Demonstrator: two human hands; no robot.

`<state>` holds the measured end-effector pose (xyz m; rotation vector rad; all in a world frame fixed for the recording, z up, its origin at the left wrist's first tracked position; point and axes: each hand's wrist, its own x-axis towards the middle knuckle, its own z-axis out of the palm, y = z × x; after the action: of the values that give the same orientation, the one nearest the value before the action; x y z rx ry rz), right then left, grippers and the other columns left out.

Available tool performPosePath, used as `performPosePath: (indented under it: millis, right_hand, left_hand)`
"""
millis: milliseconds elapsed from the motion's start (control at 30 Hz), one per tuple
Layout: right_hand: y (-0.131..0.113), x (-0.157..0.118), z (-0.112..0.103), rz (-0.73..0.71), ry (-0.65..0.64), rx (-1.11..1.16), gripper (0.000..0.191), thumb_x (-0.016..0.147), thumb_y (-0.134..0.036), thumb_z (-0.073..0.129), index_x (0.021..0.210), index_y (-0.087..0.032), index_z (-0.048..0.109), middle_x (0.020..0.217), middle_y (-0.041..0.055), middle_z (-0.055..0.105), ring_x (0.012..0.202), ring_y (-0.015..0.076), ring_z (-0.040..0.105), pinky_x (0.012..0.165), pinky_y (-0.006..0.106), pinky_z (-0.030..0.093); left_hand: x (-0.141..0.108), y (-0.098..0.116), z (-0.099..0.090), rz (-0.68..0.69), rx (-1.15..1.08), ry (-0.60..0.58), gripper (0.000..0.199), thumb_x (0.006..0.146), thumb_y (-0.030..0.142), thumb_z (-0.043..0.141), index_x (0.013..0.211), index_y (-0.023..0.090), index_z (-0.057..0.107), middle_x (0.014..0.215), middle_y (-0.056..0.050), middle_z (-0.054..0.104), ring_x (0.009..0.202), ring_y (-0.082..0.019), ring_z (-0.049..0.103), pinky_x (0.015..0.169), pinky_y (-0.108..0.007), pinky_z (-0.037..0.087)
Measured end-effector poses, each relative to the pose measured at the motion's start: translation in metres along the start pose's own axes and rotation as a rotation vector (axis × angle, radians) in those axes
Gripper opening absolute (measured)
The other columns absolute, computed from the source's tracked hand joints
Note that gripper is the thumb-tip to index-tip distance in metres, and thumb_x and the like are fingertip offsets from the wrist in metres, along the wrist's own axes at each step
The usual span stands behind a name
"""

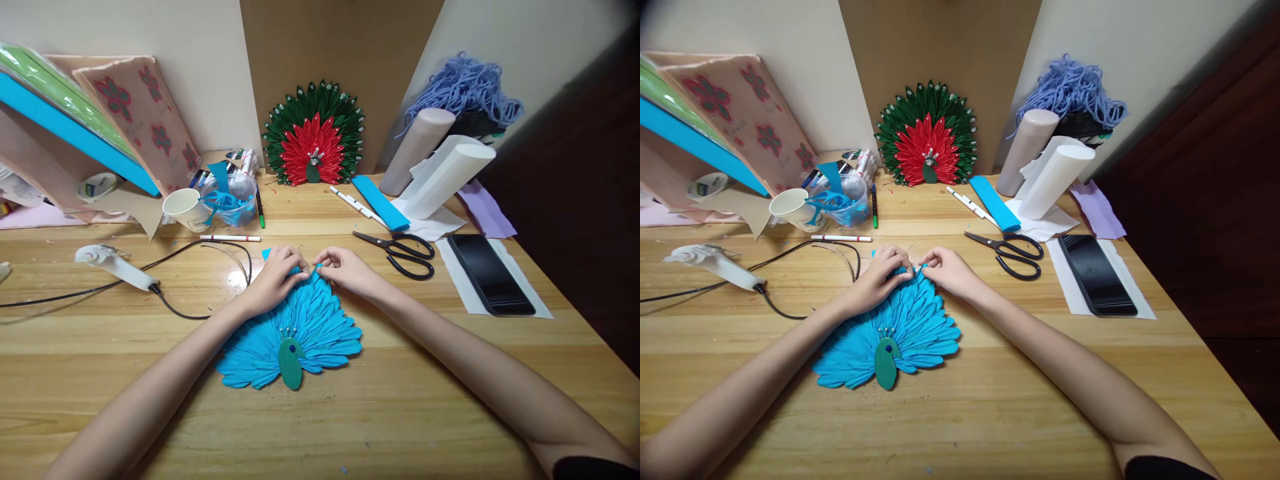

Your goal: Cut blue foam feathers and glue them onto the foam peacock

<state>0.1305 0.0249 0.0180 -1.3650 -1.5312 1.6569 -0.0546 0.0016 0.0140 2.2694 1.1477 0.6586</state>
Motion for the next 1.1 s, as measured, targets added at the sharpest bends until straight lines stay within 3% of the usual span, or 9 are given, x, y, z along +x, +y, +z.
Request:
performPosePath:
  millis: [600, 1100]
  right_hand:
    - [0.01, 0.006, -0.004, -0.099, -0.044, -0.098, 0.014, 0.068, -0.012, 0.064, 0.078, -0.015, 0.055, 0.066, -0.0004, 0.057, 0.063, 0.0115, 0.054, 0.057, 0.023, 0.044]
    - [0.016, 0.008, -0.009, -0.173, -0.02, -0.226, 0.02, 0.068, -0.019, 0.064, 0.085, -0.015, 0.055, 0.07, 0.0003, 0.058, 0.062, 0.0114, 0.055, 0.054, 0.022, 0.043]
  left_hand:
    - [0.0, -0.002, 0.003, -0.008, 0.065, -0.002, 0.019, 0.09, 0.035, 0.045, 0.089, 0.018, 0.054, 0.094, -0.004, 0.053, 0.09, -0.02, 0.044, 0.08, -0.034, 0.035]
    - [0.0, -0.003, 0.005, -0.056, 0.061, 0.067, 0.016, 0.085, 0.032, 0.055, 0.09, 0.017, 0.054, 0.09, -0.004, 0.056, 0.09, -0.02, 0.047, 0.082, -0.034, 0.037]
